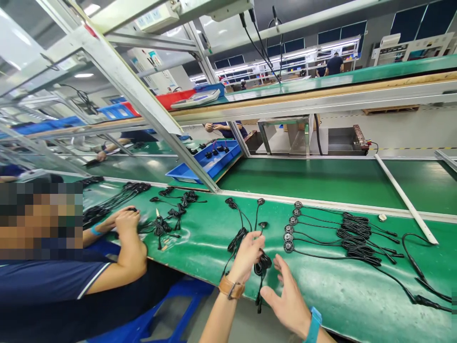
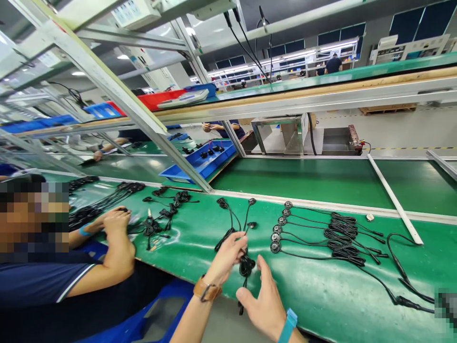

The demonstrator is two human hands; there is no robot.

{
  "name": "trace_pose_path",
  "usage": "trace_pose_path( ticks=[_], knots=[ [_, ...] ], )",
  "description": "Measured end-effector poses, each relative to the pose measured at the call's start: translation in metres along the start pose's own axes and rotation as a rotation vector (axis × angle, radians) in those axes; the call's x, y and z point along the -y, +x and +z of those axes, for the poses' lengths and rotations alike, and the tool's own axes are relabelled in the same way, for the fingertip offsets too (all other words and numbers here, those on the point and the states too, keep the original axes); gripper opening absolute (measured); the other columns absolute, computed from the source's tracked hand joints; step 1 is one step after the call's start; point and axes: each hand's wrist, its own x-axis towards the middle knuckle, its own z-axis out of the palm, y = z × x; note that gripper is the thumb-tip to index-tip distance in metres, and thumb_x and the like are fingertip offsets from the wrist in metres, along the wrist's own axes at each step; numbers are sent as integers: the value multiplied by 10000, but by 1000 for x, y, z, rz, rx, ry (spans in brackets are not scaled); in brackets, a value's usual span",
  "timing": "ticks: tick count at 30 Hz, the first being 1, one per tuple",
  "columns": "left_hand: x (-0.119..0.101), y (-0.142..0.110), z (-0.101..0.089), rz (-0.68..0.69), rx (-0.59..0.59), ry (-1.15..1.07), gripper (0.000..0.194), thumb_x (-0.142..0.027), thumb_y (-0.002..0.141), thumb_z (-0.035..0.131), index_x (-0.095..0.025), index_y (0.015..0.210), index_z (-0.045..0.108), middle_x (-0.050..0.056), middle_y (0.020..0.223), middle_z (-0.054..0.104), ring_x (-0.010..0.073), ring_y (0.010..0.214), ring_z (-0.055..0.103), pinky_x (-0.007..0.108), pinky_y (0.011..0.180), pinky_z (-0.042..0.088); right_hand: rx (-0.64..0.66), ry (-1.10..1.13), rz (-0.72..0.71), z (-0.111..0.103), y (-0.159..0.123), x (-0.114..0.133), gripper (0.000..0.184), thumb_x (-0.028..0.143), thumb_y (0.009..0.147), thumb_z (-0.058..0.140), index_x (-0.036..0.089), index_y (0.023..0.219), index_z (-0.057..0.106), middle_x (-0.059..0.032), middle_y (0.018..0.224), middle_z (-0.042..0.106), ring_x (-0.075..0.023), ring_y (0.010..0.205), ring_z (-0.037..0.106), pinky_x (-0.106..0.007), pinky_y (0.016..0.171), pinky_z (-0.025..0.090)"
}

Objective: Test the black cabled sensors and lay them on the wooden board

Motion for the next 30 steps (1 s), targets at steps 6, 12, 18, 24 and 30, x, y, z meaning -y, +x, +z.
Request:
trace_pose_path(
  ticks=[6,12,18,24,30],
  knots=[
    [37,-50,45,-16,179,-66,640,-653,819,605,-194,1241,459,-79,668,480,87,493,471,208,459,374,97,207,32,-39,1,16,393,531,873,641,194,1071,598,-73,1039,668,-226,976,641,-355,864,525],
    [91,-21,34,555,-235,587,477,-400,950,451,-154,1356,491,184,1259,601,329,1214,571,545,1009,486,187,229,237,-115,-35,22,642,607,858,629,153,1289,485,47,689,566,-138,563,577,-290,640,456],
    [123,17,39,833,-73,882,549,-190,944,412,-228,1492,408,125,1618,324,319,1473,345,558,1149,392,260,95,413,-175,-62,24,742,505,861,627,132,1443,357,62,657,569,-101,487,531,-241,562,404],
    [120,35,44,808,-29,813,348,-239,927,416,-178,1187,640,170,1339,609,319,1276,563,547,1065,471,385,-16,493,-182,-69,24,672,451,851,588,183,1429,375,13,783,643,-79,442,520,-204,473,351],
    [103,10,28,467,138,592,449,-579,824,602,-202,1068,607,85,952,730,267,877,704,407,803,575,50,-641,282,-215,-83,49,413,299,810,627,226,1203,527,-39,948,674,-209,878,644,-303,766,457]
  ],
)
